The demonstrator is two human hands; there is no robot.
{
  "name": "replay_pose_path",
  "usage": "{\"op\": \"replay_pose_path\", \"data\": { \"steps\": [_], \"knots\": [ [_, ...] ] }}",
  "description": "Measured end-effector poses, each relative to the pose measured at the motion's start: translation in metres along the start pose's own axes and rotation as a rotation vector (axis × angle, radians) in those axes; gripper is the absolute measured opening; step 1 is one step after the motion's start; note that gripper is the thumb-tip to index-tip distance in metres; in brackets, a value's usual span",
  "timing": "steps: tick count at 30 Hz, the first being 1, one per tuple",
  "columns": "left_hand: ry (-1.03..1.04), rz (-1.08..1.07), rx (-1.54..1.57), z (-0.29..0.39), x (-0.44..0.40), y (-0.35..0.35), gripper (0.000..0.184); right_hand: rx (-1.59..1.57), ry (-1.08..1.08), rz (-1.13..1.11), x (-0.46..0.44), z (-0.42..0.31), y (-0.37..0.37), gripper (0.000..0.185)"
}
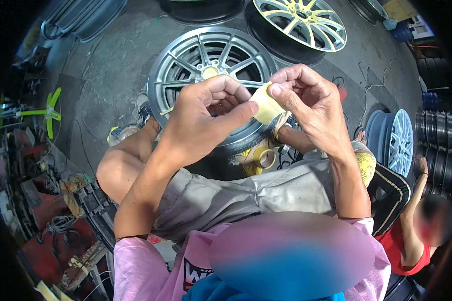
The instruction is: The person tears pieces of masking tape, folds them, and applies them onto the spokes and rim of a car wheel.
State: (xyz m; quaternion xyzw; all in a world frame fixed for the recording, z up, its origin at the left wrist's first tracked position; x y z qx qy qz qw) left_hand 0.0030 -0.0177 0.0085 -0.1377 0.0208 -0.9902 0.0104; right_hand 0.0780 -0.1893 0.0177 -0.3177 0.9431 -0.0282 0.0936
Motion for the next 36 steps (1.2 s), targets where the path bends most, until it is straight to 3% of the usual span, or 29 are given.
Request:
{"op": "replay_pose_path", "data": {
  "steps": [2, 7, 11, 14, 17, 19, 23, 26, 32, 34, 36],
  "knots": [
    [-0.023, -0.037, 0.045, -0.002, -0.001, 0.006, 0.016, 0.066, -0.012, -0.013, -0.001, -0.001, 0.001, 0.022],
    [-0.033, -0.026, 0.14, -0.003, -0.006, -0.001, 0.018, -0.242, 0.029, -0.016, -0.003, 0.002, 0.009, 0.026],
    [-0.074, -0.049, 0.077, -0.006, -0.004, 0.003, 0.018, -0.233, 0.058, -0.031, -0.001, 0.006, 0.001, 0.026],
    [-0.028, -0.079, -0.08, -0.007, -0.005, 0.005, 0.018, -0.011, -0.03, -0.097, -0.002, 0.001, 0.002, 0.023],
    [-0.068, -0.141, 0.049, -0.003, -0.006, 0.001, 0.017, -0.178, -0.029, -0.078, -0.003, -0.002, 0.009, 0.017],
    [-0.105, -0.193, 0.123, -0.002, -0.008, 0.0, 0.022, -0.276, -0.14, -0.095, -0.007, 0.001, 0.003, 0.014],
    [-0.088, -0.228, 0.228, -0.003, -0.008, -0.002, 0.024, -0.205, -0.161, -0.156, -0.005, 0.001, -0.002, 0.013],
    [-0.233, -0.296, 0.476, -0.004, -0.007, 0.0, 0.025, -0.172, -0.256, -0.185, -0.007, -0.004, -0.003, 0.013],
    [-0.079, -0.173, 0.206, 0.0, -0.003, -0.001, 0.02, -0.039, -0.302, -0.185, -0.003, -0.016, 0.005, 0.022],
    [0.011, -0.002, 0.119, 0.007, -0.001, -0.008, 0.017, -0.448, -0.074, -0.062, -0.004, -0.01, 0.005, 0.033],
    [0.045, 0.057, 0.106, 0.009, 0.001, -0.004, 0.016, -0.483, -0.035, -0.075, -0.005, -0.006, 0.007, 0.036]
  ]
}}
Point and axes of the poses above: each hand's wrist, its own x-axis away from the middle knuckle, its own y-axis out of the palm, z = x × y, the point moved 6 cm from there along -x, towards the middle knuckle, and after that the axes turned 13 degrees about -y, right-handed, at the moved point
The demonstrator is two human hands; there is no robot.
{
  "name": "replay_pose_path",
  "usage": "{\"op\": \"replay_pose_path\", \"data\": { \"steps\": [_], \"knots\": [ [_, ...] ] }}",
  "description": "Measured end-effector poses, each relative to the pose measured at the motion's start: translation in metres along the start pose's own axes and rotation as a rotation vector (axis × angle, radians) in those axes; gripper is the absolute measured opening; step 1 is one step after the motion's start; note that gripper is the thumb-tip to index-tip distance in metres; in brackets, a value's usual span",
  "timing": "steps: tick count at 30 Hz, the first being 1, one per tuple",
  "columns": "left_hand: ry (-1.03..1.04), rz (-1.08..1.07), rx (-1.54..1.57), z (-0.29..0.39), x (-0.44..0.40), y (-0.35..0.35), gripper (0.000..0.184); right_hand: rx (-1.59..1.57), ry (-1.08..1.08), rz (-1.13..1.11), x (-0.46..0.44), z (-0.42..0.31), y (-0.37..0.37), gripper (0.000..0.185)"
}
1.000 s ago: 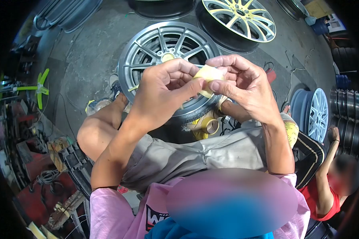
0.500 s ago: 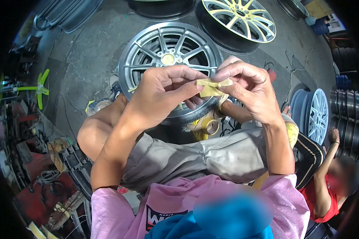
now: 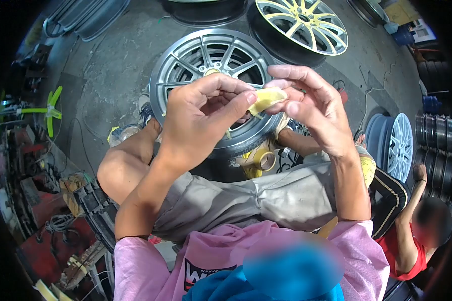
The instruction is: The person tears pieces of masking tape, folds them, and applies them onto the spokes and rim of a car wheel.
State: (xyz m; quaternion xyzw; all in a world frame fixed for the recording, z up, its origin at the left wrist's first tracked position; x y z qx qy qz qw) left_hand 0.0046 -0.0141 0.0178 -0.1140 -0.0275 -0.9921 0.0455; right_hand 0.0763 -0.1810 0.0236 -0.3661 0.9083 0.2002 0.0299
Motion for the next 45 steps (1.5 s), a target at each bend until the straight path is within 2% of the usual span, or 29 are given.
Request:
{"op": "replay_pose_path", "data": {
  "steps": [1, 5, 9, 16, 18, 19, 21, 24, 31, 33, 35, 37, 39, 40, 43, 45],
  "knots": [
    [0.034, 0.055, -0.013, 0.002, 0.001, -0.001, 0.015, 0.063, 0.008, 0.028, 0.001, 0.004, 0.003, 0.033],
    [0.092, 0.007, -0.1, -0.003, 0.001, 0.001, 0.015, 0.247, -0.009, 0.042, 0.003, 0.004, -0.002, 0.025],
    [-0.066, -0.122, -0.133, -0.01, 0.001, 0.004, 0.016, 0.343, -0.042, 0.024, 0.003, 0.001, 0.0, 0.022],
    [-0.127, -0.214, 0.058, -0.014, -0.002, 0.005, 0.016, 0.143, -0.061, 0.073, 0.004, 0.006, 0.002, 0.023],
    [-0.137, -0.24, 0.062, -0.014, -0.003, 0.006, 0.017, 0.322, -0.203, 0.052, 0.003, 0.0, 0.001, 0.019],
    [-0.149, -0.266, 0.067, -0.015, -0.002, 0.008, 0.018, 0.321, -0.203, 0.052, 0.002, -0.001, 0.001, 0.019],
    [-0.166, -0.27, 0.095, -0.019, -0.002, 0.008, 0.019, 0.691, -0.383, -0.089, 0.001, -0.013, 0.008, 0.017],
    [-0.216, -0.287, 0.185, -0.022, -0.002, 0.008, 0.023, 0.721, -0.424, -0.17, 0.001, -0.011, 0.01, 0.021],
    [-0.204, -0.326, 0.212, -0.021, -0.002, 0.008, 0.025, 0.689, -0.422, -0.209, 0.001, -0.011, 0.011, 0.023],
    [-0.193, -0.295, 0.228, -0.022, -0.003, 0.006, 0.023, 0.506, -0.372, -0.089, 0.001, -0.007, 0.009, 0.019],
    [-0.182, -0.264, 0.243, -0.022, -0.003, 0.006, 0.021, 0.474, -0.292, -0.083, 0.003, -0.006, 0.006, 0.018],
    [0.027, -0.056, -0.154, -0.01, 0.0, 0.001, 0.015, 0.442, -0.211, -0.075, 0.004, -0.004, 0.003, 0.017],
    [0.059, -0.087, -0.227, -0.002, 0.001, 0.001, 0.013, 0.347, -0.073, -0.039, 0.005, 0.003, 0.001, 0.018],
    [0.092, -0.117, -0.301, 0.001, 0.002, 0.003, 0.012, 0.346, -0.071, -0.04, 0.005, 0.003, 0.003, 0.018],
    [0.045, -0.108, -0.185, -0.005, 0.003, 0.003, 0.01, 0.215, -0.006, 0.025, 0.006, 0.008, 0.004, 0.018],
    [-0.02, -0.109, -0.092, -0.008, 0.002, 0.002, 0.009, 0.259, -0.136, -0.06, 0.004, 0.003, 0.004, 0.014]
  ]
}}
Point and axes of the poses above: each hand's wrist, its own x-axis away from the middle knuckle, its own y-axis out of the palm, z = x × y, the point moved 6 cm from there along -x, towards the middle knuckle, and after that the axes turned 13 degrees about -y, right-handed, at the moved point
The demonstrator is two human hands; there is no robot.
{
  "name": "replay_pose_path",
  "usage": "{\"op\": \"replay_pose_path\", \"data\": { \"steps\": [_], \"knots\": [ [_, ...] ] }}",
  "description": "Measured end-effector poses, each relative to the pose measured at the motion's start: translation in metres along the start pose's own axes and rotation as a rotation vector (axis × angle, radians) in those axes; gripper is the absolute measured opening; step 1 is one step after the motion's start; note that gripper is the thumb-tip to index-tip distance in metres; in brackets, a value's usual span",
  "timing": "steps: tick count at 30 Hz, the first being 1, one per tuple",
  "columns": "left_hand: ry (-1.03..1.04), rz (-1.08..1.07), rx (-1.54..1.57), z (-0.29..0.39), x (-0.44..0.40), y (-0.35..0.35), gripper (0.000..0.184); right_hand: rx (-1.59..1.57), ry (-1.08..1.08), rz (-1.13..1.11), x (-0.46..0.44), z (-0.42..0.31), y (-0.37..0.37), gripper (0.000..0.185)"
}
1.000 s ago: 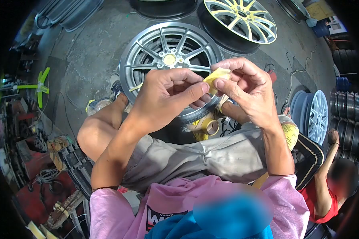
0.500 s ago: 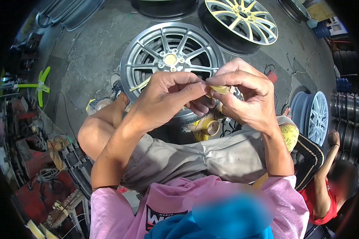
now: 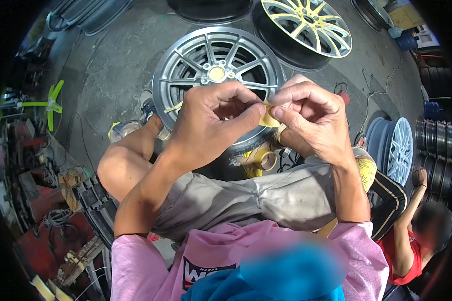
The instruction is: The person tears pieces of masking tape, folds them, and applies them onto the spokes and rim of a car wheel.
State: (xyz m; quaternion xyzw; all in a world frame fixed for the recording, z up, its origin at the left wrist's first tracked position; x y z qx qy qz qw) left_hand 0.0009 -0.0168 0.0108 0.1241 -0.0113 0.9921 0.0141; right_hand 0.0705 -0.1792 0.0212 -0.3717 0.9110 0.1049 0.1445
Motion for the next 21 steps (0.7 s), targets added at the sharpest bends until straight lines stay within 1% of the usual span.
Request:
{"op": "replay_pose_path", "data": {
  "steps": [1, 2, 4, 5, 6, 7, 8, 9, 10, 11, 12, 13, 14, 15, 16, 17, 19, 20, 21],
  "knots": [
    [-0.057, -0.01, 0.097, -0.003, -0.001, 0.0, 0.009, 0.0, 0.001, 0.0, -0.001, 0.0, 0.0, 0.014],
    [-0.057, -0.01, 0.097, -0.005, -0.002, -0.001, 0.009, 0.048, -0.023, -0.019, -0.001, -0.003, 0.0, 0.013],
    [-0.164, -0.132, 0.433, -0.016, -0.006, 0.002, 0.017, 0.097, -0.047, -0.036, -0.002, -0.007, -0.001, 0.012],
    [-0.162, -0.133, 0.432, -0.016, -0.006, 0.001, 0.017, 0.21, -0.095, -0.085, -0.003, -0.012, -0.001, 0.012],
    [-0.205, -0.181, 0.505, -0.016, -0.006, 0.002, 0.018, 0.322, -0.143, -0.135, -0.004, -0.015, 0.0, 0.012],
    [-0.249, -0.229, 0.576, -0.016, -0.005, 0.005, 0.019, 0.322, -0.143, -0.135, -0.004, -0.014, -0.001, 0.012],
    [-0.249, -0.23, 0.576, -0.015, -0.005, 0.005, 0.019, 0.308, -0.197, -0.155, -0.005, -0.016, 0.0, 0.014],
    [-0.222, -0.228, 0.501, -0.012, -0.004, 0.005, 0.019, 0.295, -0.25, -0.174, -0.004, -0.018, 0.001, 0.017],
    [-0.196, -0.225, 0.426, -0.01, -0.003, 0.006, 0.018, 0.296, -0.249, -0.173, -0.003, -0.018, 0.003, 0.017],
    [-0.196, -0.226, 0.425, -0.01, -0.003, 0.007, 0.018, 0.127, -0.182, -0.069, -0.002, -0.015, 0.001, 0.02],
    [-0.145, -0.164, 0.369, -0.008, -0.002, 0.005, 0.017, -0.041, -0.113, 0.035, 0.0, -0.011, 0.0, 0.022],
    [-0.093, -0.102, 0.314, -0.005, -0.002, 0.004, 0.016, -0.041, -0.113, 0.035, 0.001, -0.012, 0.001, 0.022],
    [-0.093, -0.101, 0.314, -0.006, -0.001, 0.007, 0.016, -0.043, -0.031, 0.057, 0.002, -0.008, 0.002, 0.023],
    [-0.02, -0.042, 0.271, -0.004, 0.0, 0.008, 0.016, -0.046, 0.051, 0.08, 0.004, -0.004, 0.001, 0.024],
    [0.054, 0.017, 0.228, -0.001, 0.001, 0.007, 0.015, 0.003, 0.028, 0.064, 0.004, -0.004, 0.002, 0.02],
    [0.054, 0.017, 0.229, 0.0, 0.001, 0.006, 0.015, 0.002, 0.029, 0.063, 0.004, -0.003, 0.002, 0.02],
    [0.082, 0.004, 0.094, 0.003, 0.002, 0.007, 0.015, 0.006, -0.012, 0.088, 0.004, -0.002, 0.002, 0.017],
    [0.08, 0.005, 0.096, 0.001, 0.002, 0.007, 0.015, 0.005, -0.01, 0.087, 0.003, -0.001, 0.001, 0.017],
    [0.042, -0.005, 0.102, -0.003, 0.001, 0.006, 0.016, 0.161, -0.092, 0.013, 0.001, -0.005, 0.001, 0.017]
  ]
}}
Point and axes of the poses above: each hand's wrist, its own x-axis away from the middle knuckle, its own y-axis out of the palm, z = x × y, the point moved 6 cm from there along -x, towards the middle knuckle, and after that the axes turned 13 degrees about -y, right-handed, at the moved point
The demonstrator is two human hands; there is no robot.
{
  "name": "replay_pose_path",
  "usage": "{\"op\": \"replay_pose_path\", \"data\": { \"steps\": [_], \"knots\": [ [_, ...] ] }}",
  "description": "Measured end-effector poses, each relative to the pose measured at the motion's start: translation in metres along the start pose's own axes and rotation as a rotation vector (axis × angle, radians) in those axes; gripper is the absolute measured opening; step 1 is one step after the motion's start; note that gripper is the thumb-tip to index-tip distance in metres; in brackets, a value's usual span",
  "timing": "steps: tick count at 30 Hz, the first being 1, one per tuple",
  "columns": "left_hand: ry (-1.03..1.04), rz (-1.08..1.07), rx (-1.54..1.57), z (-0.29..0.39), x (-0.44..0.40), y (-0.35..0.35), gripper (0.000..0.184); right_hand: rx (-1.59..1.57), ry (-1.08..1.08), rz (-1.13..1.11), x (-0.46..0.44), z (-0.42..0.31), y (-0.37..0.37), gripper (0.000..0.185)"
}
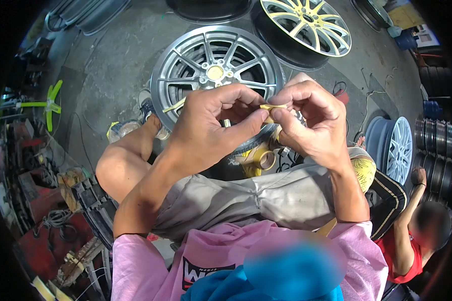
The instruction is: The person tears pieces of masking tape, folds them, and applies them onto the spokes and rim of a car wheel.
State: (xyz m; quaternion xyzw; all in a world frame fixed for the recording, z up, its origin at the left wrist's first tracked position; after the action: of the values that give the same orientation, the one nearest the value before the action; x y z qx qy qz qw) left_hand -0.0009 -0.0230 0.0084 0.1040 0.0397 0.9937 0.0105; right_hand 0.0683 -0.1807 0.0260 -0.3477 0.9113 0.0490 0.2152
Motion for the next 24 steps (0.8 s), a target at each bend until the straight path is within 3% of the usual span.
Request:
{"op": "replay_pose_path", "data": {
  "steps": [2, 4, 11, 14, 17, 19, 21, 23, 24],
  "knots": [
    [-0.039, -0.006, 0.007, -0.001, -0.001, -0.004, 0.016, 0.151, -0.09, -0.076, -0.003, -0.004, 0.0, 0.016],
    [-0.257, -0.147, 0.185, -0.008, -0.003, -0.003, 0.018, 0.271, -0.218, -0.155, -0.006, -0.012, 0.003, 0.013],
    [-0.339, -0.232, 0.327, -0.014, 0.001, -0.002, 0.021, 0.398, -0.338, -0.217, -0.005, -0.021, 0.005, 0.012],
    [-0.309, -0.235, 0.301, -0.016, 0.002, -0.002, 0.018, 0.25, -0.305, -0.212, -0.003, -0.017, 0.006, 0.02],
    [-0.164, -0.053, 0.134, -0.006, 0.004, -0.003, 0.016, -0.052, -0.002, -0.015, 0.004, -0.001, 0.006, 0.019],
    [0.083, 0.043, -0.188, 0.007, 0.006, -0.001, 0.017, -0.019, 0.016, -0.004, 0.007, 0.006, 0.007, 0.018],
    [0.07, 0.042, -0.13, 0.004, 0.006, -0.001, 0.018, 0.014, 0.032, 0.007, 0.007, 0.009, 0.006, 0.017],
    [0.058, 0.041, -0.073, 0.002, 0.005, -0.004, 0.02, 0.266, -0.183, -0.065, 0.003, -0.004, 0.008, 0.019],
    [-0.015, -0.013, 0.038, -0.003, 0.004, -0.006, 0.019, 0.265, -0.183, -0.065, 0.0, -0.006, 0.008, 0.019]
  ]
}}
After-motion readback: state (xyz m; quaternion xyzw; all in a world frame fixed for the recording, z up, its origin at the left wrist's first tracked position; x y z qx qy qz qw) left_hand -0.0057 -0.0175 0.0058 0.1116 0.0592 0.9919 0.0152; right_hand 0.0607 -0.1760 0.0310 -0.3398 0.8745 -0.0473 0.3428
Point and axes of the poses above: each hand's wrist, its own x-axis away from the middle knuckle, its own y-axis out of the palm, z = x × y, the point moved 6 cm from there along -x, towards the middle knuckle, and after that the axes turned 13 degrees about -y, right-handed, at the moved point
